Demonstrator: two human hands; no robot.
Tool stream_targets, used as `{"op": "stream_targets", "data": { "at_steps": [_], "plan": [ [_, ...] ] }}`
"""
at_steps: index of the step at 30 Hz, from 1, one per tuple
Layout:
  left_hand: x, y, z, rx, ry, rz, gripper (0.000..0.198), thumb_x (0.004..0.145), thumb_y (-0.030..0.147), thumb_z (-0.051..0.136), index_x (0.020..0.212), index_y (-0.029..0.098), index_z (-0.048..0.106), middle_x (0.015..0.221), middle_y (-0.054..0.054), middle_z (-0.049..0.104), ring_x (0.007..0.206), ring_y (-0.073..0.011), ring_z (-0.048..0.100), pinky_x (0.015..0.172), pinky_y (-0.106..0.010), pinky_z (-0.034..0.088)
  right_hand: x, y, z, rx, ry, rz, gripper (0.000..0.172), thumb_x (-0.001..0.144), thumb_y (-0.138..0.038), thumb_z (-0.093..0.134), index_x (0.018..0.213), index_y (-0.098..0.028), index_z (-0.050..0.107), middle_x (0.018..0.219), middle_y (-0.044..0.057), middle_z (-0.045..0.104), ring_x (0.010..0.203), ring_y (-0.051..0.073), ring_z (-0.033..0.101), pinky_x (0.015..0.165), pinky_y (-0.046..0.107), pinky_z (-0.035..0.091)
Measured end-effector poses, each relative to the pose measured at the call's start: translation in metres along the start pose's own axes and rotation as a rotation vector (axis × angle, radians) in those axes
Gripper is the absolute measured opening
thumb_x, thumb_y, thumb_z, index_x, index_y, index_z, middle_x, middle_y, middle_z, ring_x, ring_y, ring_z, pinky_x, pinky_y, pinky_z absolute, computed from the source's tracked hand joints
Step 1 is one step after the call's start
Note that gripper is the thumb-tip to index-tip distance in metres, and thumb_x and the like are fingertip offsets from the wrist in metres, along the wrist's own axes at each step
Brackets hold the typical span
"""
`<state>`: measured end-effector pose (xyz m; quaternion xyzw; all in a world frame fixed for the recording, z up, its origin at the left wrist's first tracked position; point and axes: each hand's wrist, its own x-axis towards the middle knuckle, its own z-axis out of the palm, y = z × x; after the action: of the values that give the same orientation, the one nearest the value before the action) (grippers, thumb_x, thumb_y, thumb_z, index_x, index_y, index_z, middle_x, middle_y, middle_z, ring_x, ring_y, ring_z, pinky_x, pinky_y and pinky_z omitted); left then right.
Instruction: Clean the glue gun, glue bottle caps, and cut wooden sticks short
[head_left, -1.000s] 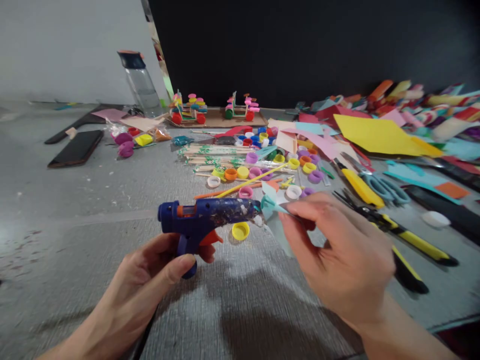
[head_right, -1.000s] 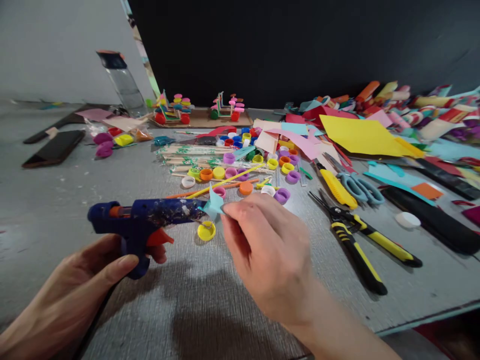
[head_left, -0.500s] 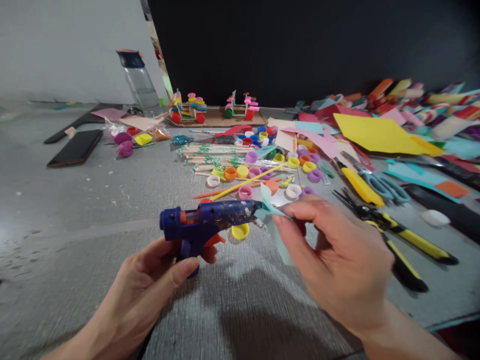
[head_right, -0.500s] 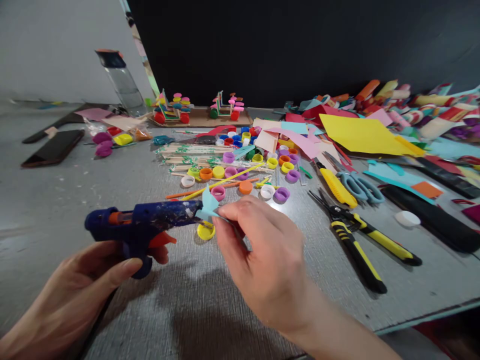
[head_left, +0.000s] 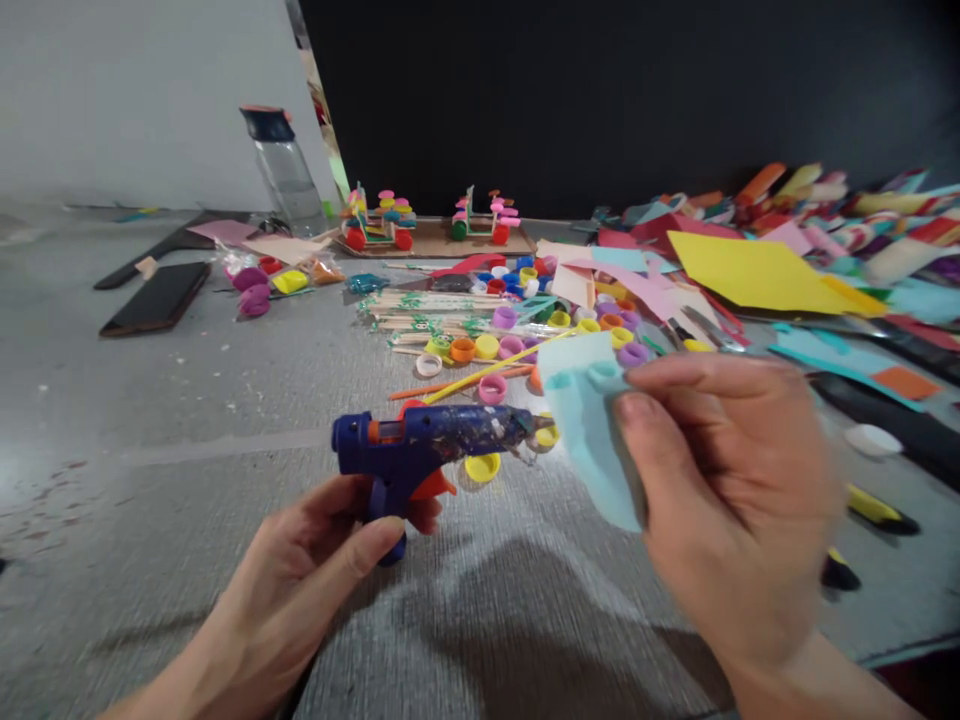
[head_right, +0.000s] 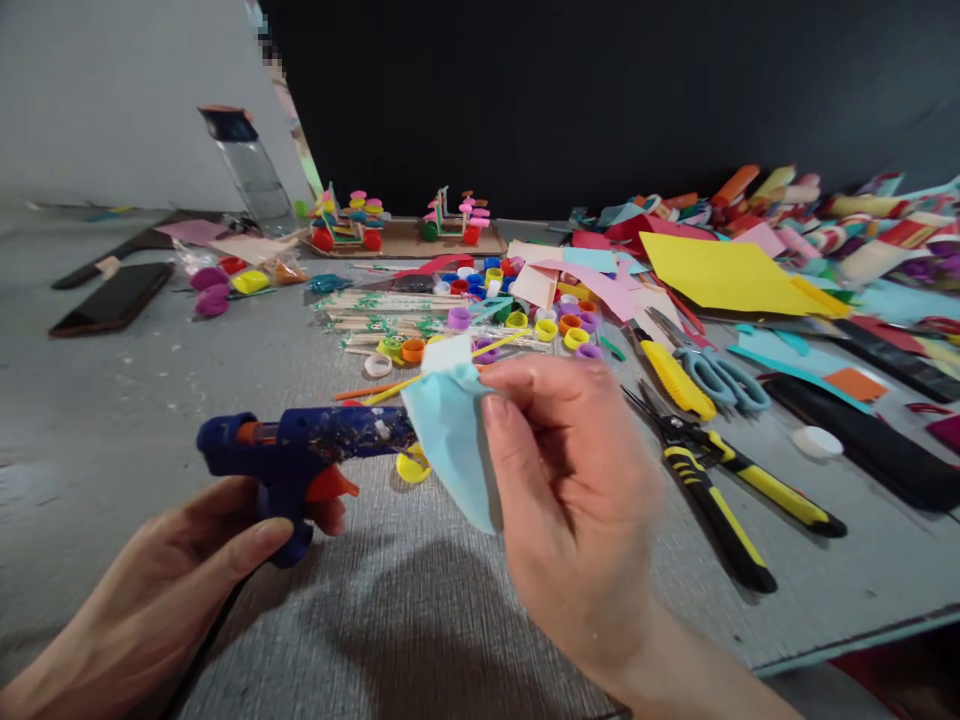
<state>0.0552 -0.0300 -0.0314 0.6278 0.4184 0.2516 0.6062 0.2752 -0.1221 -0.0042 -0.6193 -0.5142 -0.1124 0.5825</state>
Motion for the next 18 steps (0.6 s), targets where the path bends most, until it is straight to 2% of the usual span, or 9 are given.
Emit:
{"op": "stream_targets", "data": {
  "at_steps": [5, 12, 15, 18],
  "plan": [
    [-0.001, -0.003, -0.001, 0.024, -0.018, 0.0, 0.015, 0.086, 0.037, 0.073, 0.096, 0.028, 0.078, 0.093, -0.001, 0.081, 0.085, -0.0193, 0.073, 0.082, -0.024, 0.059, -0.003, 0.0, 0.003, -0.067, -0.061, -0.078, 0.015, 0.096, -0.014, 0.058, 0.102, -0.027, 0.062, 0.093, 0.004, 0.066, 0.082, 0.02, 0.067, 0.063, 0.034, 0.056],
    [0.001, -0.001, -0.001, 0.038, -0.02, 0.022, 0.014, 0.085, 0.039, 0.074, 0.091, 0.027, 0.079, 0.091, -0.001, 0.081, 0.084, -0.0184, 0.073, 0.084, -0.022, 0.058, 0.008, 0.007, -0.006, -0.096, -0.359, -0.22, 0.017, 0.094, -0.01, 0.058, 0.105, -0.015, 0.069, 0.114, 0.011, 0.062, 0.108, 0.023, 0.061, 0.093, 0.042, 0.051],
    [0.002, -0.002, -0.003, 0.031, -0.011, 0.035, 0.012, 0.084, 0.037, 0.075, 0.089, 0.027, 0.08, 0.09, 0.0, 0.082, 0.079, -0.0174, 0.072, 0.082, -0.022, 0.057, 0.015, 0.01, -0.014, -0.089, -0.533, -0.244, 0.018, 0.094, -0.015, 0.062, 0.112, -0.016, 0.068, 0.122, 0.011, 0.061, 0.117, 0.024, 0.057, 0.099, 0.043, 0.048],
    [0.003, -0.003, -0.005, 0.015, -0.015, 0.039, 0.011, 0.085, 0.035, 0.074, 0.09, 0.027, 0.08, 0.091, 0.0, 0.082, 0.078, -0.0167, 0.072, 0.08, -0.022, 0.057, 0.018, 0.013, -0.017, -0.1, -0.624, -0.274, 0.022, 0.094, -0.02, 0.066, 0.117, -0.017, 0.065, 0.126, 0.01, 0.061, 0.121, 0.023, 0.055, 0.103, 0.042, 0.046]
  ]
}}
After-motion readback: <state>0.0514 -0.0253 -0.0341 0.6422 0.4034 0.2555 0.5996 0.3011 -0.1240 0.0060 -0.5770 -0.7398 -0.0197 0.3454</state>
